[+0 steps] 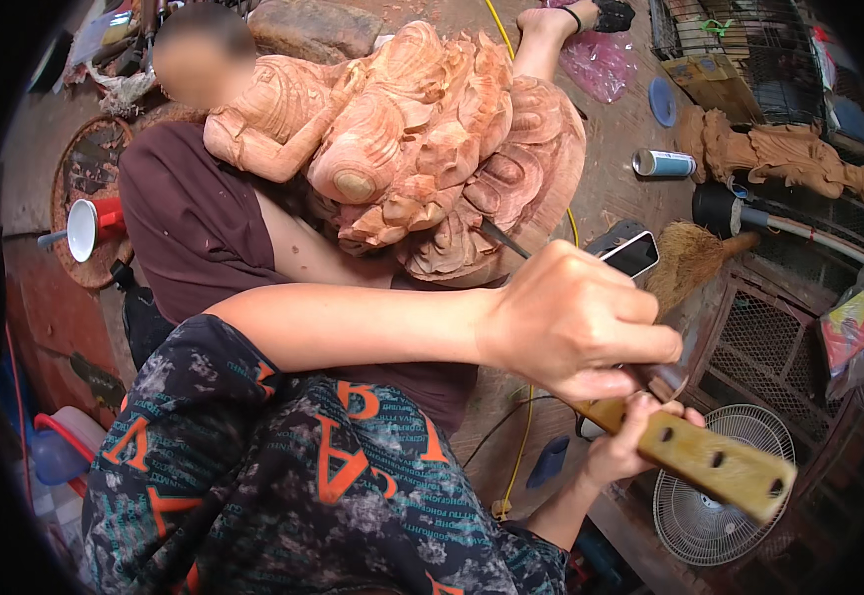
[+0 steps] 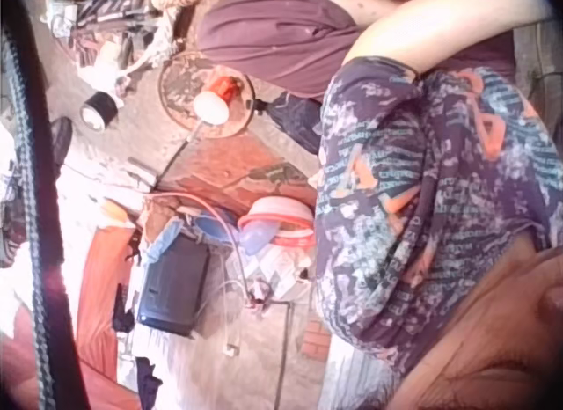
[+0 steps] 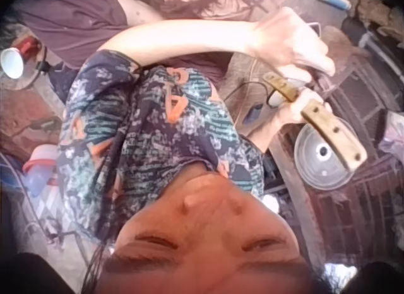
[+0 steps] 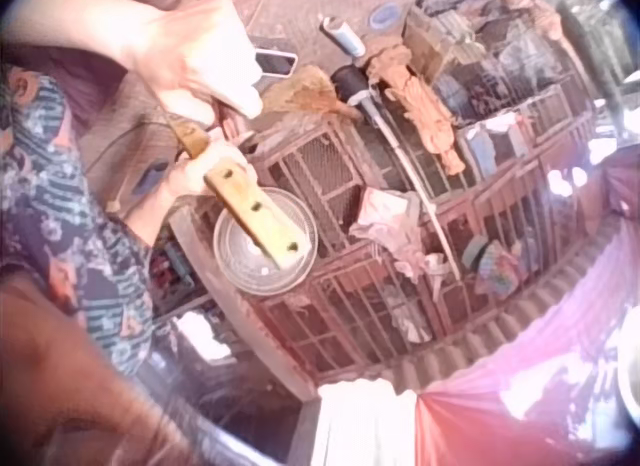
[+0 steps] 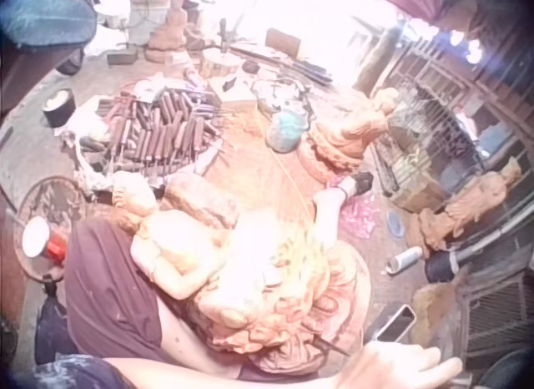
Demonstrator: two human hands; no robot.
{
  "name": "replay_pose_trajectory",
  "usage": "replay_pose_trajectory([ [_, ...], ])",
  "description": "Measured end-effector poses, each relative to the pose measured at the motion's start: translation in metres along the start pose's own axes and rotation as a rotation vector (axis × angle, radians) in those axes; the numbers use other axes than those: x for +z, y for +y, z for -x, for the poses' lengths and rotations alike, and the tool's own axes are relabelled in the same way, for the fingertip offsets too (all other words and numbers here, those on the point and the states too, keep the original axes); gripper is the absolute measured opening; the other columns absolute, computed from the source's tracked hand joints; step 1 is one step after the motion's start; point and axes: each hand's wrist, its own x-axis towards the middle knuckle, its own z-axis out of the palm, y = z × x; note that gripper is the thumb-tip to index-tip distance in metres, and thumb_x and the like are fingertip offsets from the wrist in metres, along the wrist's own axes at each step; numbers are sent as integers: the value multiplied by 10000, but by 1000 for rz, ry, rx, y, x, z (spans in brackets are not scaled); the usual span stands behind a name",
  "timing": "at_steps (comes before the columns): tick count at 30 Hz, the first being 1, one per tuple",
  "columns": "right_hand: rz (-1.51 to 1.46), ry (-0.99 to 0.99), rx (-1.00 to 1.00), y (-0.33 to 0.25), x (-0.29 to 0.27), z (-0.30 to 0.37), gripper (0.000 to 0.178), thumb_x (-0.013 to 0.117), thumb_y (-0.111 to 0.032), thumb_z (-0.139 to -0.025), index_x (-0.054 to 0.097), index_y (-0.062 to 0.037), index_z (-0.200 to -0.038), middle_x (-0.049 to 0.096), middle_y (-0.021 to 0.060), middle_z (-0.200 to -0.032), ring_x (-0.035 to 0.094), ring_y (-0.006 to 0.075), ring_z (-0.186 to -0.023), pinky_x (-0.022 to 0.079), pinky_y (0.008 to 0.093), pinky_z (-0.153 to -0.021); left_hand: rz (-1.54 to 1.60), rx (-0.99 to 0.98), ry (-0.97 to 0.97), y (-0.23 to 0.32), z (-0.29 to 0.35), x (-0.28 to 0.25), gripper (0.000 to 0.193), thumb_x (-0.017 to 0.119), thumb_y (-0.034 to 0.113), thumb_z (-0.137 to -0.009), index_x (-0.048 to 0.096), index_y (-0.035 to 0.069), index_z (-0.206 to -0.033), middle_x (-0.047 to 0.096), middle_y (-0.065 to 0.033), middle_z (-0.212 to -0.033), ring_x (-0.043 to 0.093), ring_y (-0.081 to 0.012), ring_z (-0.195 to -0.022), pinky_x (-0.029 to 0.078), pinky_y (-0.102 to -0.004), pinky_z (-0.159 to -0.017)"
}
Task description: The person is carving a wooden sculpture of a reclining figure using a chisel and a wooden mallet. They repeatedly strike the chisel to shape the wood, occasionally pausing to select a different tool from a nearby collection.
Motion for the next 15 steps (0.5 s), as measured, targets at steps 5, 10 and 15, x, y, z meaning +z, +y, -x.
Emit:
replay_pose_trajectory([
  [5,404,-191,-203,-3,-4,13,359,604,-12,-824,440,46,-1138,528,71,-969,525,189,-923,408,320,-885,6,52,-33,-3,5,-2,269,685,276,-606,602,154,-831,472,0,-621,555,-190,-542,434,-324,-439],
  [10,583,-39,-307,5,8,22,432,635,12,-793,423,50,-1167,531,97,-1024,521,198,-988,390,350,-938,44,63,-57,-2,7,-6,274,680,269,-613,612,150,-850,479,2,-626,552,-190,-537,433,-322,-440],
  [15,-144,76,-49,2,6,29,332,600,31,-798,479,57,-1105,542,95,-996,540,208,-885,432,315,-855,61,68,-75,-3,9,-7,275,670,277,-618,610,152,-855,472,2,-624,552,-186,-541,433,-325,-440],
])
